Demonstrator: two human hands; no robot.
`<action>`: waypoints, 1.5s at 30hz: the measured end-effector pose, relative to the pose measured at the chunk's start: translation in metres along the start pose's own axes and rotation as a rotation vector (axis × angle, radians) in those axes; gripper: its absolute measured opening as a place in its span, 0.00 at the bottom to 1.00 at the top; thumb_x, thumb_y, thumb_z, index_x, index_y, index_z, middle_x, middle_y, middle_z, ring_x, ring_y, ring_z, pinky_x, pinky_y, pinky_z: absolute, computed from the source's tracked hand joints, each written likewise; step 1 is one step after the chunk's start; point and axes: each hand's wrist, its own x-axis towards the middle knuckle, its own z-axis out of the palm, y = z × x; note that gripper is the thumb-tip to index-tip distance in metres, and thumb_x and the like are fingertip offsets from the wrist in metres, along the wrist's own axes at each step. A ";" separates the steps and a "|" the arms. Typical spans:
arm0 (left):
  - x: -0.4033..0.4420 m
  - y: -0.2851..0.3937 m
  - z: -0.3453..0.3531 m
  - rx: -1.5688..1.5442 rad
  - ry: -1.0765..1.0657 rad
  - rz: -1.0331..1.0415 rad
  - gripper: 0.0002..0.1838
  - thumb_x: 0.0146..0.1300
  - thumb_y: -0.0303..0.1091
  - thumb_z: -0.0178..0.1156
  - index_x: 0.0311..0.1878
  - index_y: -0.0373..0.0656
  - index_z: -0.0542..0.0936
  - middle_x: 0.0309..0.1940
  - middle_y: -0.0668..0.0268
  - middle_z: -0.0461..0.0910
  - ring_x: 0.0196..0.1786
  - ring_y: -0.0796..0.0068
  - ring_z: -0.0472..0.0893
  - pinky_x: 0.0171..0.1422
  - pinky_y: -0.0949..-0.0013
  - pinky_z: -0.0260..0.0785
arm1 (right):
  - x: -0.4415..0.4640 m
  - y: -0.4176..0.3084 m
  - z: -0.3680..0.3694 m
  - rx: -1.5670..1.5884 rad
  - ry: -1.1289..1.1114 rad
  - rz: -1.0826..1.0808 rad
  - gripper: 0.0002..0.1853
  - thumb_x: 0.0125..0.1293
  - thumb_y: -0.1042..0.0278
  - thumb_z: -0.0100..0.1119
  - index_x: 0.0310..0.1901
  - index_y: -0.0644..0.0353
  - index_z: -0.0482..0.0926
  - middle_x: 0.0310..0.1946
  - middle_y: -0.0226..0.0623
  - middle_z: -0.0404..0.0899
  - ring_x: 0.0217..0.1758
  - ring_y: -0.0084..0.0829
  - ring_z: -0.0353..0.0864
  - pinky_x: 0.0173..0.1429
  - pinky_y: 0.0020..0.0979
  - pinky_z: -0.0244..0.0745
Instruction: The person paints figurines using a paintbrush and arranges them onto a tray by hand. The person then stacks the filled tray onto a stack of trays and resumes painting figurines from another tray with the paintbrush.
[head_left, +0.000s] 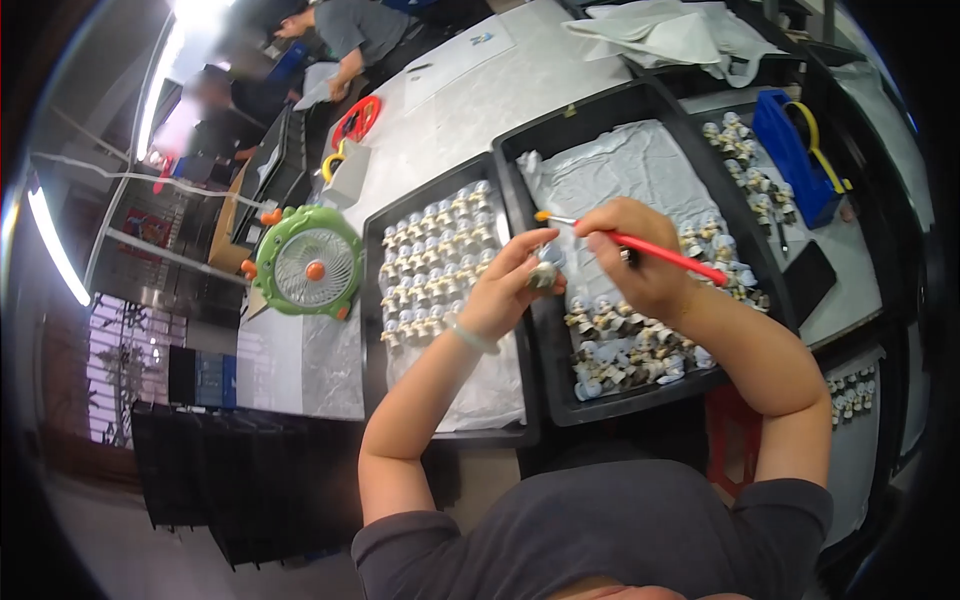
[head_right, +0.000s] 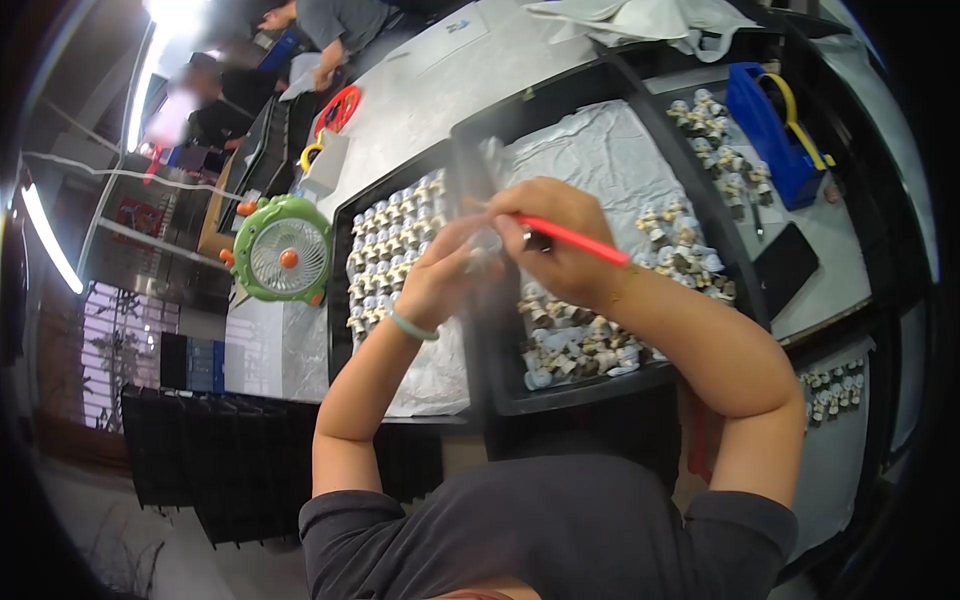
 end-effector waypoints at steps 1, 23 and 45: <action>-0.017 0.000 0.001 -0.032 0.071 0.041 0.22 0.65 0.34 0.46 0.62 0.39 0.62 0.50 0.62 0.70 0.46 0.72 0.75 0.52 0.69 0.68 | 0.000 -0.003 0.000 0.003 -0.041 0.048 0.04 0.56 0.75 0.52 0.33 0.60 0.75 0.25 0.38 0.74 0.26 0.36 0.73 0.31 0.31 0.68; -0.073 0.007 0.009 1.400 0.236 0.422 0.33 0.35 0.49 0.73 0.43 0.41 0.73 0.32 0.63 0.70 0.35 0.65 0.71 0.41 0.66 0.60 | -0.009 0.012 0.009 -0.015 -0.205 0.201 0.05 0.59 0.73 0.50 0.34 0.62 0.75 0.28 0.37 0.76 0.29 0.29 0.73 0.35 0.27 0.68; -0.172 0.029 -0.120 1.485 0.653 -0.191 0.34 0.36 0.31 0.70 0.52 0.42 0.69 0.43 0.59 0.75 0.48 0.60 0.75 0.51 0.66 0.66 | -0.010 0.013 0.010 0.066 -0.190 0.196 0.06 0.59 0.78 0.47 0.34 0.65 0.74 0.26 0.36 0.74 0.26 0.23 0.71 0.31 0.24 0.64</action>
